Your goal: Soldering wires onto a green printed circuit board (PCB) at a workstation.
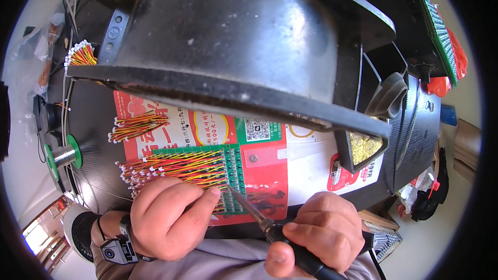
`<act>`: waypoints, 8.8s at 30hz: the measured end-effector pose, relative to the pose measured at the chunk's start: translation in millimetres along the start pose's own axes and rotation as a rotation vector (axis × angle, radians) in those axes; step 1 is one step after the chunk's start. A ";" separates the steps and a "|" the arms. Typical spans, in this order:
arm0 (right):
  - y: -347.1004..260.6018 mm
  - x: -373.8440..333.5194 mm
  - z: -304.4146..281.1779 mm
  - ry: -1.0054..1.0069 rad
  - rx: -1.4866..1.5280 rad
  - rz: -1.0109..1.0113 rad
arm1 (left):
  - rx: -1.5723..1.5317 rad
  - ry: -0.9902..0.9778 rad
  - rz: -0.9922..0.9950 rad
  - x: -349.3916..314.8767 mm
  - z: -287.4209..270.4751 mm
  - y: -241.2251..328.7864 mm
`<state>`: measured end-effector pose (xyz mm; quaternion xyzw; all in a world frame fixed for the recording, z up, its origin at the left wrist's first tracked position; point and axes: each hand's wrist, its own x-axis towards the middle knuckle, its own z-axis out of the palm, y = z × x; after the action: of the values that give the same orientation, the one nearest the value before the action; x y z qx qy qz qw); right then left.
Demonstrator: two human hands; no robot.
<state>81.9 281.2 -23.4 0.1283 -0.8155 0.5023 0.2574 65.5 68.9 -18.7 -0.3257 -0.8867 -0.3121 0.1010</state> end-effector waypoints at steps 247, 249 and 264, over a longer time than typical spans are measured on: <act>-2.1 -0.4 0.7 -0.042 -0.005 0.014 | 0.024 -0.027 -0.047 5.0 -4.3 7.3; -1.5 -1.0 1.2 -0.041 -0.006 0.008 | 0.038 -0.023 -0.043 5.5 -4.0 7.6; 2.3 -1.8 3.3 0.031 0.026 -0.011 | 0.038 -0.018 -0.058 -0.9 -1.0 6.3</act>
<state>81.4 279.2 -27.3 0.1281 -0.8041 0.5134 0.2710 70.2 71.6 -15.2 -0.3007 -0.9026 -0.2948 0.0900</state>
